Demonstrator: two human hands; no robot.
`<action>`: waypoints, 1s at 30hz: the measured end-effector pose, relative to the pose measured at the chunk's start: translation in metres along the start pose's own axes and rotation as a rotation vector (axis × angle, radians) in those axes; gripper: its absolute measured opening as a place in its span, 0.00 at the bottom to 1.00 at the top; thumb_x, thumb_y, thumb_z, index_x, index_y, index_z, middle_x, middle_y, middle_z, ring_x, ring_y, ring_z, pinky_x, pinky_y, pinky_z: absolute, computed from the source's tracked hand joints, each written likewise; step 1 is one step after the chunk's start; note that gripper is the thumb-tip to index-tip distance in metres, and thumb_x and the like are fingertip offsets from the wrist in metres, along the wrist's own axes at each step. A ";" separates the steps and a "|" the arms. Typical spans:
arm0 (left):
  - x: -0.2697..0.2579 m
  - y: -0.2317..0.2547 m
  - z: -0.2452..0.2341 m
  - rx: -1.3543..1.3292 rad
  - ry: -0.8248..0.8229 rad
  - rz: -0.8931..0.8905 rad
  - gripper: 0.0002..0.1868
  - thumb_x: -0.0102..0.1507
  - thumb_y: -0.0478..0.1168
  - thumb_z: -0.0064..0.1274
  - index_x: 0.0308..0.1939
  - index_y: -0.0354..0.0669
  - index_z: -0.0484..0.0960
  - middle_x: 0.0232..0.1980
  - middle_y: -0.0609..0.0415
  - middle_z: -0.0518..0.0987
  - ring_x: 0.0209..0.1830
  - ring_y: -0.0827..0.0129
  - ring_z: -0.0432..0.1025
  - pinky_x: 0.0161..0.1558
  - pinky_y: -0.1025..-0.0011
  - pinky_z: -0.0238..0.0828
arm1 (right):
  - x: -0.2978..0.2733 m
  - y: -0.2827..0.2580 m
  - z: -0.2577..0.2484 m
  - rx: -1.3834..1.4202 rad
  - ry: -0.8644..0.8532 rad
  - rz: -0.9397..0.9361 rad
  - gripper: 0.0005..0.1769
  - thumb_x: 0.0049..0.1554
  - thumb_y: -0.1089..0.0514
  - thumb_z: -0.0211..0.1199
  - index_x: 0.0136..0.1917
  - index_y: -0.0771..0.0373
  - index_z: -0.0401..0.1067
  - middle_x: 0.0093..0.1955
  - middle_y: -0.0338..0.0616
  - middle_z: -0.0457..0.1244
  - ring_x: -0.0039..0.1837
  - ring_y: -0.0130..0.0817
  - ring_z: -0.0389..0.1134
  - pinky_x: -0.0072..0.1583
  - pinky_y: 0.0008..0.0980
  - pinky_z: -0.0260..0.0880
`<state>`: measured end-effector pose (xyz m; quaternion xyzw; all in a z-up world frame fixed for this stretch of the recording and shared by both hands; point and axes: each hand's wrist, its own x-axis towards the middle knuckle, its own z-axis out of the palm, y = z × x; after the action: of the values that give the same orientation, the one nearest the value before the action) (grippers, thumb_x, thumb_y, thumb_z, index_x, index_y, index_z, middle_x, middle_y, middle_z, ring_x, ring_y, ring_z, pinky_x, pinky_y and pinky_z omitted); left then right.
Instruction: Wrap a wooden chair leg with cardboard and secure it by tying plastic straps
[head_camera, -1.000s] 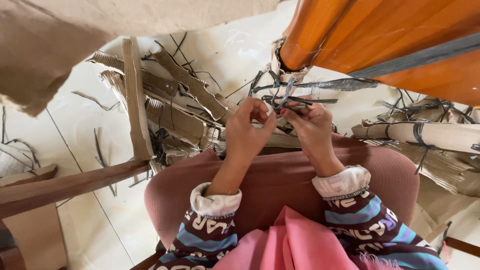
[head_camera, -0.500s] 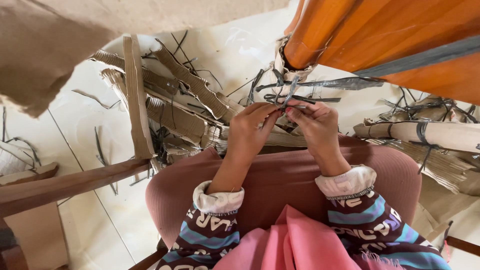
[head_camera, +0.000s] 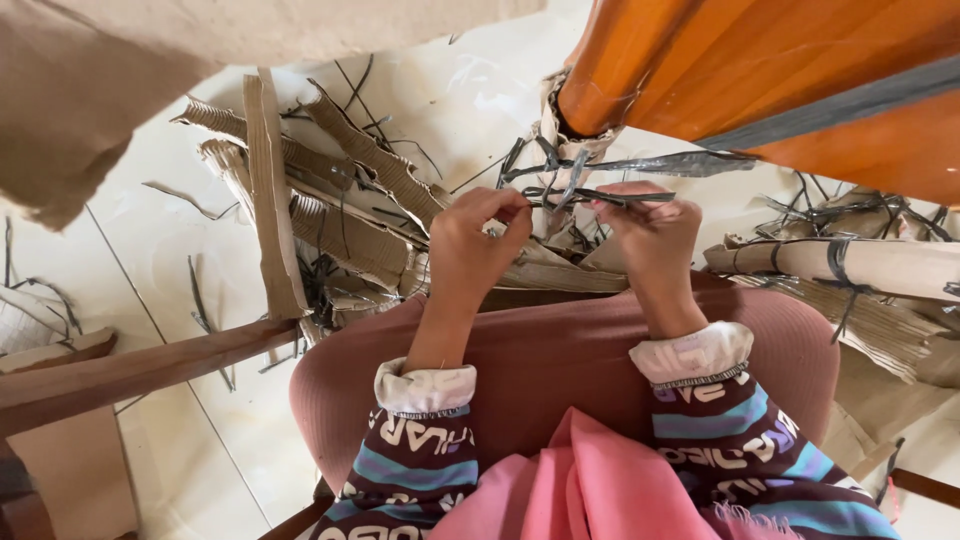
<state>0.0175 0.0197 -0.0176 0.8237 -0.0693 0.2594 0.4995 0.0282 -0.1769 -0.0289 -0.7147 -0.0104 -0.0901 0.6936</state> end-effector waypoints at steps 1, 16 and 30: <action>0.000 0.000 0.002 -0.001 0.000 0.003 0.08 0.53 0.32 0.67 0.30 0.52 0.86 0.26 0.62 0.82 0.26 0.71 0.79 0.35 0.76 0.78 | 0.001 -0.005 0.001 0.001 0.002 -0.002 0.08 0.55 0.76 0.71 0.47 0.71 0.79 0.39 0.58 0.70 0.38 0.33 0.71 0.47 0.29 0.73; -0.031 -0.044 -0.027 0.454 -0.868 -0.591 0.18 0.62 0.51 0.54 0.50 0.49 0.86 0.50 0.43 0.85 0.56 0.46 0.77 0.58 0.50 0.72 | 0.022 0.071 -0.047 -0.734 -0.217 0.152 0.10 0.54 0.52 0.64 0.50 0.46 0.82 0.42 0.52 0.71 0.51 0.60 0.72 0.54 0.57 0.70; -0.057 -0.113 0.006 0.368 -0.955 -0.498 0.27 0.61 0.57 0.55 0.56 0.43 0.82 0.57 0.36 0.81 0.62 0.39 0.72 0.63 0.46 0.69 | 0.012 0.117 -0.043 -1.104 -0.745 0.135 0.15 0.57 0.51 0.55 0.54 0.51 0.78 0.45 0.59 0.72 0.52 0.65 0.72 0.57 0.60 0.71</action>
<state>0.0135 0.0622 -0.1370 0.9144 -0.0447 -0.2596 0.3073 0.0511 -0.2252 -0.1423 -0.9471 -0.1568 0.2142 0.1802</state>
